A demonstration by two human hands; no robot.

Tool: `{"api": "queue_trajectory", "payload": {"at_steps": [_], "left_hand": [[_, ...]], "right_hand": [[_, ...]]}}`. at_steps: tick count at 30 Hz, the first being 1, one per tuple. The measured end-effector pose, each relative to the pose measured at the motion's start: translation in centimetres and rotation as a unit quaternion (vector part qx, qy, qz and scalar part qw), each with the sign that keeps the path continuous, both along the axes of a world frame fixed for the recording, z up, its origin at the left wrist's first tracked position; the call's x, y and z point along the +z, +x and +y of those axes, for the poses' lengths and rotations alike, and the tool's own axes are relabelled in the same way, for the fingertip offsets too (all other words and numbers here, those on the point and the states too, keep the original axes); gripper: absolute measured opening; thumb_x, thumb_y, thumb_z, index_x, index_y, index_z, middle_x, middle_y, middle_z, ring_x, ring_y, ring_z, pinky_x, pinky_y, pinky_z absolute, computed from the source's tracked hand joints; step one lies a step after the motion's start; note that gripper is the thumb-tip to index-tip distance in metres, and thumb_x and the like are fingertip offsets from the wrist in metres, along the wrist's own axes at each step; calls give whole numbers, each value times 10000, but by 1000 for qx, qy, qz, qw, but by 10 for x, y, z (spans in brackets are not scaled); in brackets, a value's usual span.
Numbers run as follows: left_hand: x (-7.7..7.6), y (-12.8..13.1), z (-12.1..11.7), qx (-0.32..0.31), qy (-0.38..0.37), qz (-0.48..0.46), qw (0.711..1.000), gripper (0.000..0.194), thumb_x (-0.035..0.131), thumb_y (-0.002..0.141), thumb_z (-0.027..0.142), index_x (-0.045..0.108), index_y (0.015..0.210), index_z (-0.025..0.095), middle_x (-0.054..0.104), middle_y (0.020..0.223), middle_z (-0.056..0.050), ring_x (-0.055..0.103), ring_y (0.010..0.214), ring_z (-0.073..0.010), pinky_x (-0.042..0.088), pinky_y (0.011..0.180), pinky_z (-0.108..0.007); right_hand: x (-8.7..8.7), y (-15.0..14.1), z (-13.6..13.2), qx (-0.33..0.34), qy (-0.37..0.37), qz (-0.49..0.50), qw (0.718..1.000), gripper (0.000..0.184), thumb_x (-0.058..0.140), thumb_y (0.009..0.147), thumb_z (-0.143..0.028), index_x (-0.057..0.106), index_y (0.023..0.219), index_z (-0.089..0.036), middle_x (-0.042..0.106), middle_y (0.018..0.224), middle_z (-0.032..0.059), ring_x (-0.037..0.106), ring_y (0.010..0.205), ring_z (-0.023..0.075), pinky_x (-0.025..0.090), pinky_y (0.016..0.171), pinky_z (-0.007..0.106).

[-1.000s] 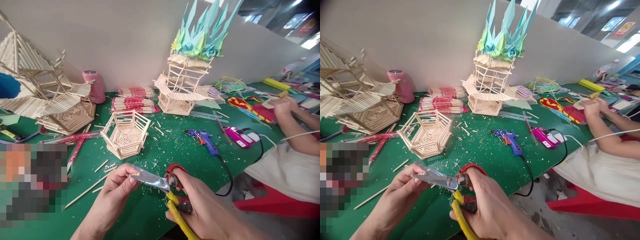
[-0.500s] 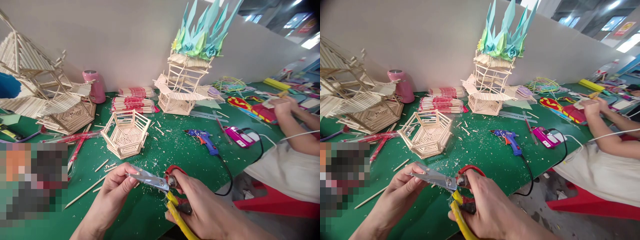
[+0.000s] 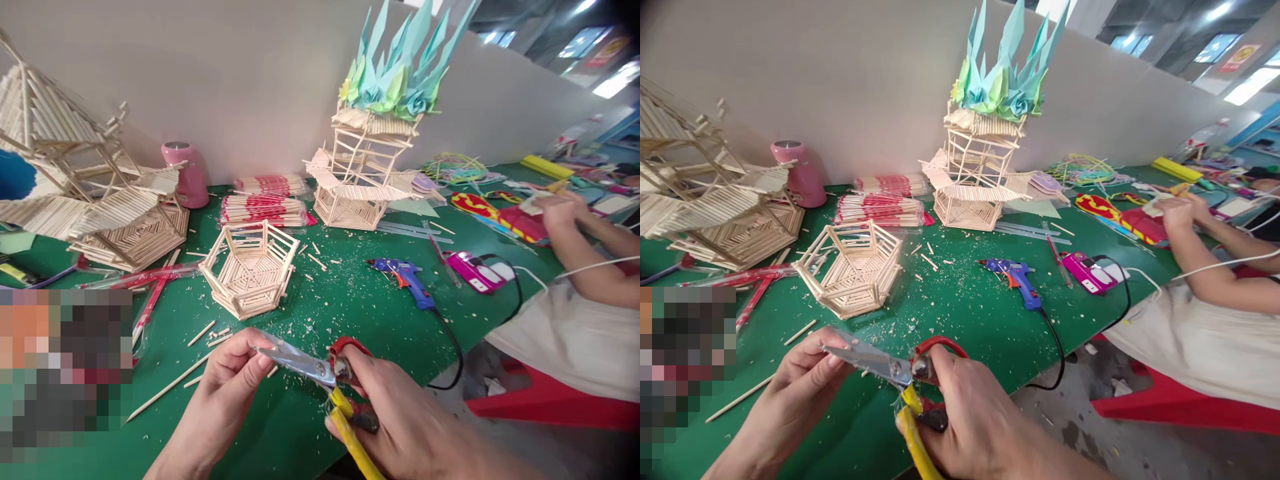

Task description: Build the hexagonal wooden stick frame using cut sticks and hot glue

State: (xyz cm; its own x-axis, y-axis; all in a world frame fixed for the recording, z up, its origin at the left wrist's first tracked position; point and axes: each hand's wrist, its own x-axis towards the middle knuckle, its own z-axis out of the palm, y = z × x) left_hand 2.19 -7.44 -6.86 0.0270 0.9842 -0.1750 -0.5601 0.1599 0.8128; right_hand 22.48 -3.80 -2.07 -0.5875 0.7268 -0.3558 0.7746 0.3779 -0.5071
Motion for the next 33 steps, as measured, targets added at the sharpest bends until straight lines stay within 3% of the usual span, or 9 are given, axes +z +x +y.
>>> {"api": "queue_trajectory", "payload": {"at_steps": [7, 16, 20, 25, 29, 33], "left_hand": [[-1, 2, 0, -3, -4, 11, 1000, 128, 697, 732, 344, 671, 730, 218, 621, 673, 28, 502, 667, -95, 389, 651, -193], [-4, 2, -1, -16, -1, 78, 997, 197, 674, 748, 381, 648, 698, 192, 539, 648, 31, 425, 646, -87, 342, 632, -195], [-1, 5, 2, -20, -9, 36, 999, 220, 668, 750, 395, 622, 695, 186, 476, 597, 47, 361, 594, -72, 308, 581, -181], [1, 7, 3, -22, -13, 2, 1000, 242, 644, 768, 406, 632, 700, 173, 443, 573, 50, 320, 553, -62, 305, 564, -183], [-3, 7, 0, -20, -17, -3, 1000, 214, 660, 760, 388, 662, 713, 179, 501, 608, 39, 349, 566, -59, 325, 582, -176], [-8, 5, 0, -12, -22, -20, 999, 172, 697, 724, 381, 692, 772, 215, 554, 649, 27, 424, 618, -80, 352, 623, -201]], "right_hand": [[-7, 2, -2, -11, -16, 34, 999, 253, 499, 767, -406, 355, 820, -204, 473, 593, -22, 396, 467, 126, 231, 442, 255], [-9, 1, -1, -39, -48, 50, 997, 239, 546, 768, -354, 366, 815, -204, 460, 596, -34, 393, 479, 114, 278, 442, 233], [-9, 5, 6, -79, -52, 114, 989, 235, 545, 793, -321, 334, 809, -220, 427, 619, -58, 401, 516, 99, 309, 473, 214], [2, 6, 10, -63, -72, 142, 985, 247, 561, 779, -262, 317, 796, -229, 414, 656, -64, 397, 533, 85, 333, 481, 196], [5, 8, 9, -39, -29, 104, 993, 267, 598, 749, -301, 367, 859, -223, 427, 668, -51, 419, 555, 103, 353, 494, 207], [-3, 10, 6, -18, 41, 76, 996, 296, 623, 722, -332, 395, 871, -218, 460, 693, -28, 442, 586, 129, 373, 518, 235]]}}
